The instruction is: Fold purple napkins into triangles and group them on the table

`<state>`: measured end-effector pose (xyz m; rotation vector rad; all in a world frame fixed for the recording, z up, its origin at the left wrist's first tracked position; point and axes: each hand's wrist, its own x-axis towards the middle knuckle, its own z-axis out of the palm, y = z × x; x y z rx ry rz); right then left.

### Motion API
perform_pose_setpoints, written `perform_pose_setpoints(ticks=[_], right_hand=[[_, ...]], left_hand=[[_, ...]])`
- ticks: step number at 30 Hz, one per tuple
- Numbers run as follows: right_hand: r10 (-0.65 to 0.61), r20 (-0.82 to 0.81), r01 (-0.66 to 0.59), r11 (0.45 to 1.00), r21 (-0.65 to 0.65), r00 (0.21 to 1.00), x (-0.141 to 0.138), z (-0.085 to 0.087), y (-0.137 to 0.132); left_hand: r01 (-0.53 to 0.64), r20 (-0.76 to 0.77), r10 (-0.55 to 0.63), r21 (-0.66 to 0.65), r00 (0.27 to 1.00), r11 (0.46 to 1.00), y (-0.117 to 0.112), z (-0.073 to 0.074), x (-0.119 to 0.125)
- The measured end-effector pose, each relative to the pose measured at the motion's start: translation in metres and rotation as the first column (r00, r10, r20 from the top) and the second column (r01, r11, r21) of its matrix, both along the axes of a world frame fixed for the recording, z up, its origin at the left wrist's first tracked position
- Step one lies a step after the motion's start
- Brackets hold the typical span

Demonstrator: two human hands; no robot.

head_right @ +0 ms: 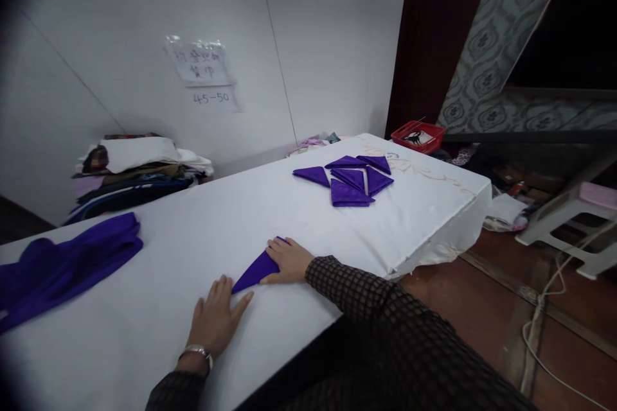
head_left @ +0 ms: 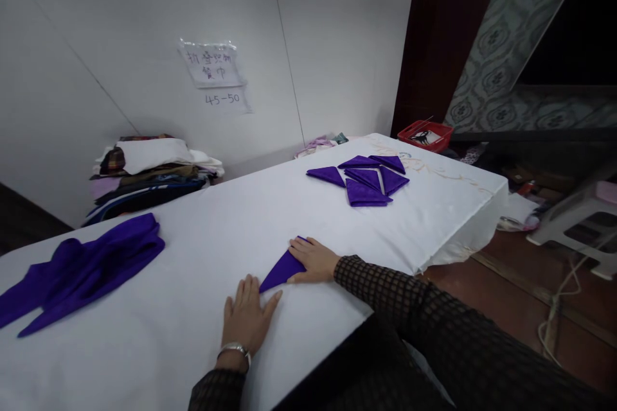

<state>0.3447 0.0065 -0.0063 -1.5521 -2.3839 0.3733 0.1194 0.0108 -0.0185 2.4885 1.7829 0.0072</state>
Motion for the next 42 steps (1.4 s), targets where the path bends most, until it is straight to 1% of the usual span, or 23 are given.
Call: perform_pose_setpoints(ticks=[2, 3, 4, 6, 8, 10, 11, 14, 16, 23, 28, 31, 35, 38, 40, 42], right_hand=[[0.002, 0.005, -0.002, 1.000, 0.015, 1.000, 0.000, -0.001, 0.000], [0.003, 0.010, -0.003, 1.000, 0.029, 1.000, 0.000, -0.002, 0.001], [0.004, 0.017, -0.005, 0.999, 0.046, 1.000, 0.000, -0.003, 0.001], [0.011, 0.034, -0.013, 0.997, 0.082, 0.999, 0.001, -0.004, 0.001], [0.025, 0.042, -0.030, 0.993, 0.114, 0.999, 0.002, -0.005, 0.001], [0.033, 0.043, -0.039, 0.990, 0.139, 0.999, 0.002, -0.006, 0.000], [0.032, 0.044, -0.038, 0.988, 0.149, 0.999, 0.003, -0.007, 0.001], [0.027, 0.065, -0.037, 0.987, 0.159, 0.998, 0.002, -0.008, 0.001], [0.023, 0.074, -0.034, 0.987, 0.155, 0.997, 0.001, -0.008, 0.002], [-0.005, 0.043, 0.000, 0.994, 0.111, 0.999, 0.000, -0.005, 0.002], [0.002, 0.023, -0.004, 0.997, 0.083, 1.000, 0.000, -0.003, 0.001], [0.004, 0.016, -0.005, 0.997, 0.077, 1.000, 0.000, -0.003, 0.001], [0.007, 0.013, -0.008, 0.998, 0.060, 1.000, 0.000, -0.003, 0.003], [0.003, 0.016, -0.004, 0.998, 0.061, 1.000, 0.001, -0.005, 0.003], [-0.001, 0.017, 0.000, 0.998, 0.070, 1.000, 0.000, -0.006, 0.003], [-0.002, 0.020, 0.000, 0.997, 0.082, 1.000, 0.000, -0.007, 0.003]], left_hand=[[-0.035, 0.034, 0.033, 0.053, 0.999, 0.998, 0.003, 0.007, 0.008], [-0.012, 0.057, 0.007, 0.088, 0.998, 0.996, 0.005, 0.011, 0.015], [0.041, 0.078, -0.051, 0.120, 0.996, 0.992, 0.006, 0.015, 0.024], [0.190, 0.107, -0.208, 0.156, 0.972, 0.969, 0.010, 0.018, 0.045], [0.298, 0.125, -0.317, 0.149, 0.940, 0.943, 0.015, 0.016, 0.064], [0.337, 0.138, -0.351, 0.116, 0.926, 0.935, 0.020, 0.008, 0.075], [0.343, 0.145, -0.354, 0.099, 0.924, 0.934, 0.023, 0.002, 0.076], [0.348, 0.152, -0.357, 0.082, 0.922, 0.934, 0.027, -0.012, 0.070], [0.342, 0.136, -0.350, 0.082, 0.927, 0.936, 0.027, -0.017, 0.061], [0.282, 0.055, -0.283, 0.019, 0.958, 0.959, 0.021, -0.016, 0.032], [0.269, 0.044, -0.270, 0.025, 0.962, 0.963, 0.018, -0.020, 0.009], [0.250, 0.024, -0.250, 0.025, 0.968, 0.968, 0.013, -0.021, -0.001], [0.221, -0.010, -0.222, -0.007, 0.975, 0.975, 0.011, -0.016, -0.007], [0.176, -0.024, -0.178, -0.051, 0.984, 0.983, 0.017, -0.006, -0.007], [0.124, -0.027, -0.125, -0.041, 0.992, 0.991, 0.022, 0.003, -0.001], [0.101, -0.002, -0.101, 0.019, 0.995, 0.995, 0.026, 0.012, 0.014]])
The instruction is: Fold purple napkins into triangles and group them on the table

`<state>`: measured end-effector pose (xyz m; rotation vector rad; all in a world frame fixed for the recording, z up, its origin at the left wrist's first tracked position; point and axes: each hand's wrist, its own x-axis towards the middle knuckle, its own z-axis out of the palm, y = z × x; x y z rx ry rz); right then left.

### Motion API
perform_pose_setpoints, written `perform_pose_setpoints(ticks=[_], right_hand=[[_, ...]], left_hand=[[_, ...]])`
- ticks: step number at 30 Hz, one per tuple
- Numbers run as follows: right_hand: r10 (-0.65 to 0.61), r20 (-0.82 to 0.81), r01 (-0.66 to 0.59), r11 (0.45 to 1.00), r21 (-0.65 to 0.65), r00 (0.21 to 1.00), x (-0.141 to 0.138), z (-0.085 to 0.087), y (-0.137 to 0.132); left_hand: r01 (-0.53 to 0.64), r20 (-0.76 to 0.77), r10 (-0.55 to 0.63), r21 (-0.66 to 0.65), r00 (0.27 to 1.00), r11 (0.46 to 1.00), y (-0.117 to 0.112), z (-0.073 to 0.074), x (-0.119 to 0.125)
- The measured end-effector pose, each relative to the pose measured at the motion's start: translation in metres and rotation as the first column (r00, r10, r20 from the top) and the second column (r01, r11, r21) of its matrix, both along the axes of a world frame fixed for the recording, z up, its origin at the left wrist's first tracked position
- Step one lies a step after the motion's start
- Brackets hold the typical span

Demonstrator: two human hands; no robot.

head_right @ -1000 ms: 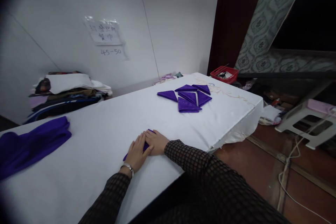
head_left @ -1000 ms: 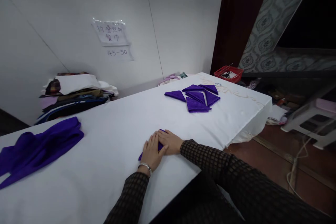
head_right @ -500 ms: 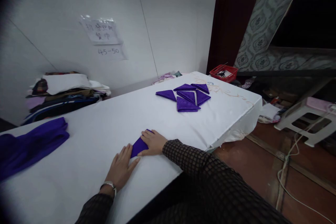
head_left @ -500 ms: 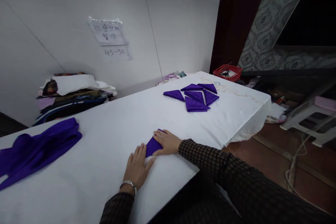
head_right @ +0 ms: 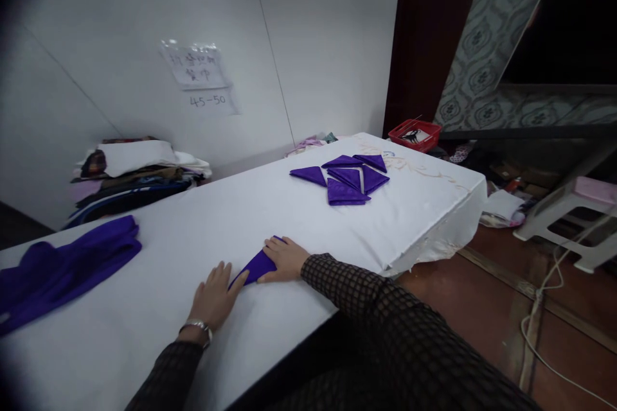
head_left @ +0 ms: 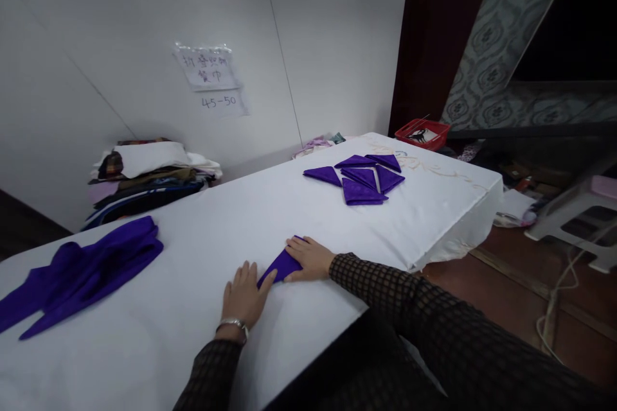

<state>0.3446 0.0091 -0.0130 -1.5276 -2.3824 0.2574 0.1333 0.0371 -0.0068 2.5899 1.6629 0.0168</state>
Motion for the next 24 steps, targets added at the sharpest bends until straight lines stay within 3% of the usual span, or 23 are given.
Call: perform_pose_setpoints(ticks=[3, 5, 8, 12, 24], right_hand=[[0.006, 0.004, -0.006, 1.000, 0.030, 1.000, -0.001, 0.000, 0.000], [0.008, 0.002, -0.008, 0.999, 0.045, 1.000, -0.001, 0.000, 0.000], [0.010, 0.012, -0.011, 0.999, 0.043, 1.000, -0.001, 0.001, -0.001], [0.012, 0.036, -0.014, 0.999, 0.044, 0.999, -0.001, 0.000, -0.001], [0.008, 0.021, -0.009, 1.000, 0.017, 1.000, 0.000, 0.000, -0.002]], left_hand=[[0.112, 0.085, -0.119, 0.082, 0.989, 0.990, 0.002, 0.005, 0.032], [0.196, 0.114, -0.202, 0.062, 0.973, 0.979, 0.002, 0.002, 0.051], [0.201, 0.132, -0.199, 0.000, 0.971, 0.980, 0.003, -0.008, 0.064], [0.175, 0.122, -0.171, -0.024, 0.978, 0.984, 0.002, -0.015, 0.057], [0.121, 0.029, -0.120, -0.025, 0.992, 0.992, -0.005, -0.019, 0.015]])
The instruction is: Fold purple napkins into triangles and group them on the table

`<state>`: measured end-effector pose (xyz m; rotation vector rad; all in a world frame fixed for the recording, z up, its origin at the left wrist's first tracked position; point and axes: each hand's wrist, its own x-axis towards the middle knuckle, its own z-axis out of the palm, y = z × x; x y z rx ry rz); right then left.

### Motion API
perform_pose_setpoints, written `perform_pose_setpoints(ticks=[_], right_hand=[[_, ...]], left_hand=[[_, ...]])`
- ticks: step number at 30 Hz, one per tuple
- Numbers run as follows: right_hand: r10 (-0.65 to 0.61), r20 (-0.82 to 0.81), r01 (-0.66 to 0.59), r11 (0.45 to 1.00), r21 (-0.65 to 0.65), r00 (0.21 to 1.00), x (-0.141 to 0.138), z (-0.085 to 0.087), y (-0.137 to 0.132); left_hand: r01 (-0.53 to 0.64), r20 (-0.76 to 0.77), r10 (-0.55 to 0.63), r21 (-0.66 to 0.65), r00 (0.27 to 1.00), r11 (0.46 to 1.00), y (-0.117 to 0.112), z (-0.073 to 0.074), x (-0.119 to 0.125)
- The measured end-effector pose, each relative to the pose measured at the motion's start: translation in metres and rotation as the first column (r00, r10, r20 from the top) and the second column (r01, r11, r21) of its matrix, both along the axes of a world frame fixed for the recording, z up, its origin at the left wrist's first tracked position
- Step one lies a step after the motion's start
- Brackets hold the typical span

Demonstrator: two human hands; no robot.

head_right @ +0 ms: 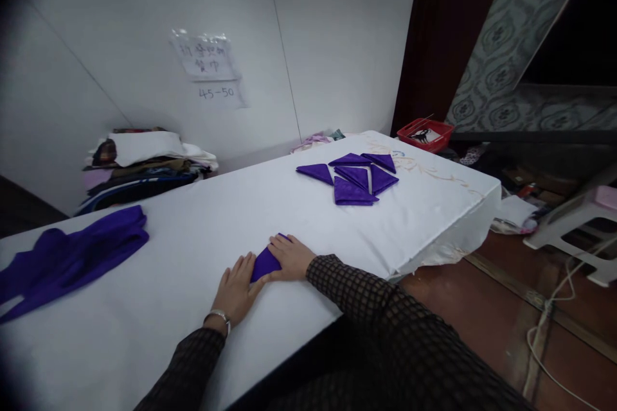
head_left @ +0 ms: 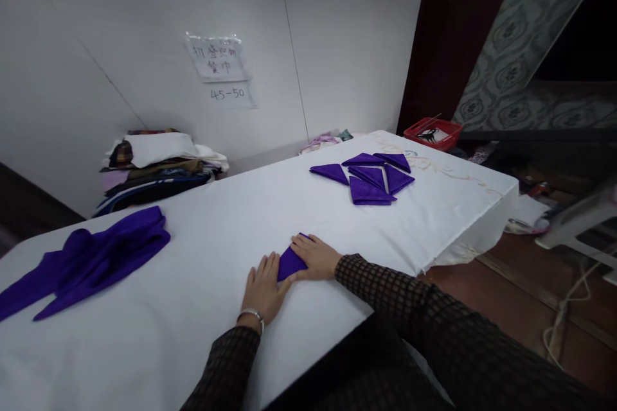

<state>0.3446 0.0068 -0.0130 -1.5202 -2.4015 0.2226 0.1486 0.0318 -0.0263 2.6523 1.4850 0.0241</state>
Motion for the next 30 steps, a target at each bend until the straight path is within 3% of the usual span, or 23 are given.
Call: perform_pose_setpoints(ticks=[5, 8, 11, 14, 16, 19, 30], right_hand=[[0.001, -0.011, -0.001, 1.000, -0.012, 1.000, 0.000, 0.001, 0.000], [0.006, -0.018, -0.007, 1.000, -0.014, 1.000, 0.000, 0.001, 0.000], [0.004, -0.021, -0.004, 1.000, -0.008, 1.000, 0.000, 0.000, 0.000], [-0.007, -0.014, 0.006, 1.000, -0.007, 1.000, 0.000, 0.000, 0.000], [-0.006, -0.002, 0.006, 1.000, -0.001, 1.000, 0.000, 0.000, 0.000], [-0.002, 0.008, 0.002, 1.000, 0.027, 1.000, 0.000, 0.000, 0.000], [0.004, -0.007, -0.004, 0.999, 0.031, 1.000, 0.000, -0.001, 0.000]], left_hand=[[-0.032, -0.023, 0.032, 0.026, 0.999, 0.999, -0.005, -0.004, -0.028], [-0.120, -0.012, 0.120, -0.020, 0.993, 0.993, -0.003, 0.006, -0.032], [-0.189, 0.057, 0.189, -0.004, 0.980, 0.982, 0.002, 0.020, -0.014], [-0.054, 0.117, 0.045, 0.069, 0.992, 0.996, 0.004, 0.026, 0.016], [0.009, 0.094, -0.013, 0.048, 0.995, 0.999, 0.004, 0.022, 0.032], [0.012, 0.046, -0.012, 0.008, 0.999, 1.000, 0.004, 0.010, 0.042], [-0.047, 0.020, 0.046, 0.014, 0.999, 0.999, 0.002, 0.002, 0.020]])
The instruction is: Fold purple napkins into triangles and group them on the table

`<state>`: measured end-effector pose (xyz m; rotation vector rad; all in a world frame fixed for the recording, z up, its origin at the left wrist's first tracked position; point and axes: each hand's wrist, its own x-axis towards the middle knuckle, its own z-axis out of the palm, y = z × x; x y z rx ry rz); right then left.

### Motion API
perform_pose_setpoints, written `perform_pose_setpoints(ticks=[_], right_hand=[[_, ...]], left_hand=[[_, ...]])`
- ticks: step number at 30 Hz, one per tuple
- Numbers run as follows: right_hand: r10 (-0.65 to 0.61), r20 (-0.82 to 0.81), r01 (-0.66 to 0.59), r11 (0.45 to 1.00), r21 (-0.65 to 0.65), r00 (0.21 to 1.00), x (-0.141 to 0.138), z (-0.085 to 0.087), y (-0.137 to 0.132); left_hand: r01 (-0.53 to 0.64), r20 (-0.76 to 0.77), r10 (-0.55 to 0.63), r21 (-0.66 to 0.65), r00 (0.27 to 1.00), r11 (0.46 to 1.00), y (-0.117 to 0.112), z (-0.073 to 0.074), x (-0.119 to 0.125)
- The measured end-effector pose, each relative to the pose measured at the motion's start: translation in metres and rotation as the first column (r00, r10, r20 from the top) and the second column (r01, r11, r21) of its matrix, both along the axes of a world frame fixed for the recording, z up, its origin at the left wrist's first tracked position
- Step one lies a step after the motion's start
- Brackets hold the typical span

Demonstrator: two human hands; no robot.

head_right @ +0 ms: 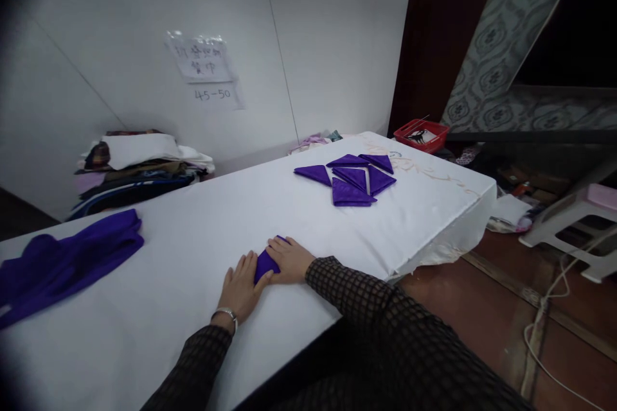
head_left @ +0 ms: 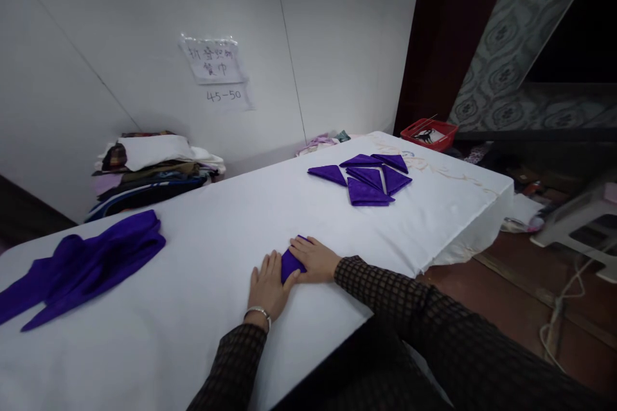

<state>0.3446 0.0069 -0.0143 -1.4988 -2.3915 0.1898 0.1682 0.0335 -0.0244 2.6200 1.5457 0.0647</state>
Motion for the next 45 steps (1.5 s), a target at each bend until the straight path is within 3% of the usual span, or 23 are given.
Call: perform_pose_setpoints(ticks=[7, 13, 17, 21, 27, 30, 33, 35, 41, 45], right_hand=[[-0.016, 0.009, 0.016, 1.000, -0.020, 1.000, -0.001, 0.005, -0.001], [-0.014, 0.006, 0.014, 0.998, -0.056, 1.000, 0.000, 0.002, 0.001], [-0.005, -0.005, 0.005, 0.998, -0.066, 1.000, 0.000, 0.002, 0.001], [-0.010, 0.004, 0.010, 0.999, -0.050, 1.000, 0.000, 0.004, 0.001], [-0.002, 0.008, 0.003, 1.000, -0.023, 1.000, 0.000, 0.003, 0.002], [0.004, -0.010, -0.004, 1.000, -0.006, 1.000, 0.000, 0.001, 0.003], [0.001, -0.020, -0.001, 1.000, -0.007, 1.000, 0.001, 0.000, 0.004], [0.004, -0.025, -0.004, 1.000, -0.014, 1.000, 0.001, 0.000, 0.003], [0.009, -0.108, -0.018, 0.997, -0.081, 0.994, 0.002, 0.004, 0.003], [-0.027, -0.289, -0.038, 0.976, -0.217, 0.957, 0.010, 0.008, 0.005]], left_hand=[[-0.094, 0.011, 0.094, 0.004, 0.996, 0.996, 0.001, -0.003, -0.010], [-0.178, -0.015, 0.178, -0.014, 0.984, 0.984, -0.002, -0.004, -0.048], [-0.257, 0.090, 0.259, -0.038, 0.962, 0.966, 0.007, 0.002, -0.065], [-0.214, 0.239, 0.212, -0.017, 0.948, 0.977, 0.018, 0.014, -0.047], [-0.034, 0.161, 0.025, 0.054, 0.987, 0.998, 0.021, 0.021, -0.003], [-0.079, 0.160, 0.093, -0.090, 0.983, 0.993, 0.031, 0.021, 0.002], [-0.134, 0.151, 0.188, -0.309, 0.970, 0.941, 0.046, 0.023, 0.002], [-0.129, 0.132, 0.192, -0.382, 0.972, 0.915, 0.054, 0.026, 0.003], [-0.132, 0.043, 0.157, -0.351, 0.987, 0.927, 0.051, 0.035, 0.009], [-0.155, 0.071, 0.187, -0.320, 0.980, 0.935, 0.041, 0.037, 0.010]])
